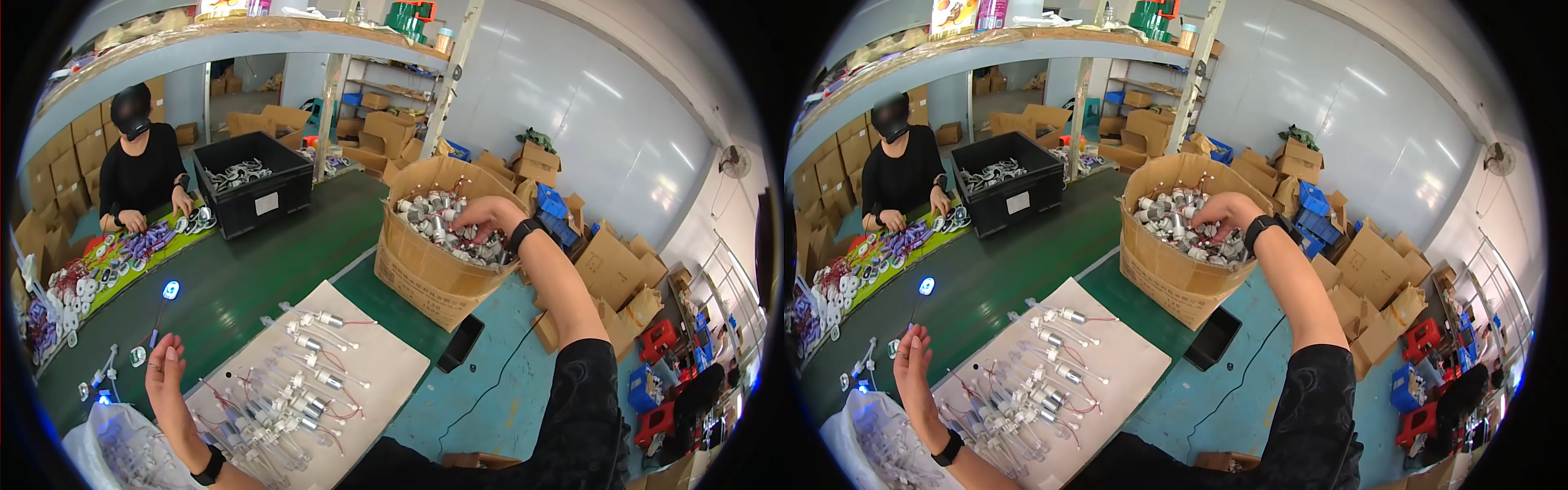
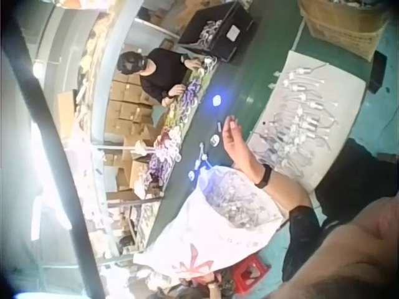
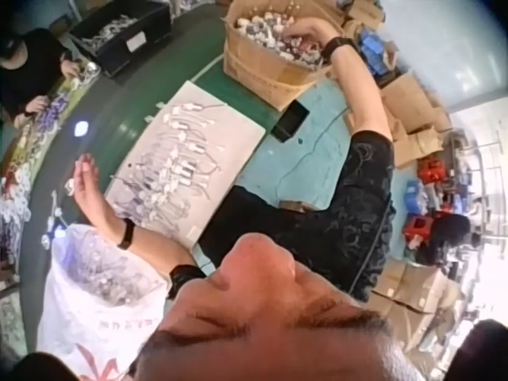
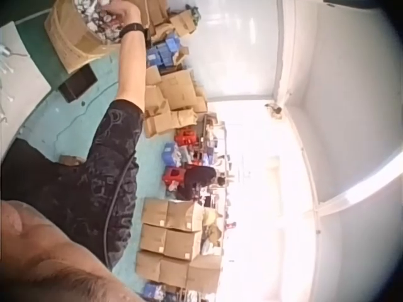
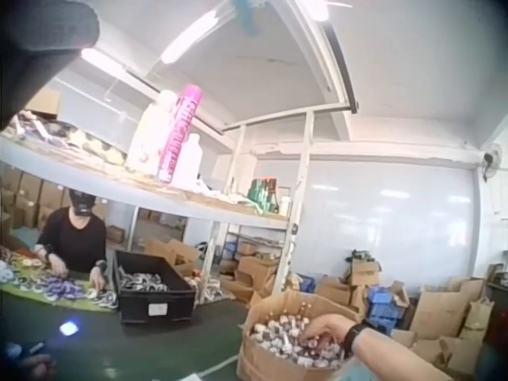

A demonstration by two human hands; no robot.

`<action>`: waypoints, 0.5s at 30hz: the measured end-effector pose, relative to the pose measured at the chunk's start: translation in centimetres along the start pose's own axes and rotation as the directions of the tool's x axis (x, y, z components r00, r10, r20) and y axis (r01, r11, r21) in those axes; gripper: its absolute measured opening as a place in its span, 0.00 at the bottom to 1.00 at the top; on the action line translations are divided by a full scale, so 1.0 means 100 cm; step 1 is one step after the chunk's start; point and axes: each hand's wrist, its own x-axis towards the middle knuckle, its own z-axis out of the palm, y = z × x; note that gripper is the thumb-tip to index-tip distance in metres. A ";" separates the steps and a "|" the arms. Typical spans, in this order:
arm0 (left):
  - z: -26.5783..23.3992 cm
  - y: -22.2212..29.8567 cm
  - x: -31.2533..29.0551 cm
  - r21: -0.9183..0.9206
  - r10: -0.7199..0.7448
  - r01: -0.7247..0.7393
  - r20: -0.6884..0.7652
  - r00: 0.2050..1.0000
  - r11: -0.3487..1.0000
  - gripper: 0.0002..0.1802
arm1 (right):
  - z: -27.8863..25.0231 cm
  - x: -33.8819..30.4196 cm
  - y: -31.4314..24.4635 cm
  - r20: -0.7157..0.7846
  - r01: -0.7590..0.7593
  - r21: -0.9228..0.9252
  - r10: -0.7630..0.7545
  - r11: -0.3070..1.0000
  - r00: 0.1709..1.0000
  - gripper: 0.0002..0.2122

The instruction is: The person picks up a motor and a plastic tube assembly, joins them together by hand, and places the unit on a tray. They then connect a circuit board to the assembly and place the completed unit on a conveyor belt.

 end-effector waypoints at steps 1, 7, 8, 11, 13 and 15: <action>-0.001 0.000 0.000 -0.003 0.000 0.000 0.001 1.000 1.000 0.24 | -0.008 0.014 0.012 0.023 0.011 0.014 -0.011 1.000 1.000 0.29; -0.011 -0.001 -0.002 0.018 0.001 -0.002 0.047 0.999 1.000 0.24 | -0.017 0.008 0.027 0.039 0.061 0.120 -0.066 0.991 0.997 0.16; -0.014 -0.002 -0.003 0.013 -0.002 0.002 0.039 0.999 1.000 0.24 | -0.020 0.000 0.029 0.018 0.082 0.202 -0.087 0.976 0.996 0.15; -0.016 -0.002 -0.003 0.001 0.001 -0.001 0.022 1.000 1.000 0.25 | -0.042 -0.025 0.033 -0.091 0.152 0.435 -0.125 0.887 0.988 0.10; -0.018 0.003 -0.005 0.046 -0.027 0.028 -0.024 0.999 0.999 0.25 | -0.051 -0.040 0.026 -0.162 0.299 0.523 -0.252 0.798 0.954 0.09; -0.007 0.002 -0.001 0.024 0.036 -0.037 0.037 0.999 0.999 0.24 | -0.057 -0.095 0.016 -0.294 0.500 0.417 -0.408 0.759 0.864 0.10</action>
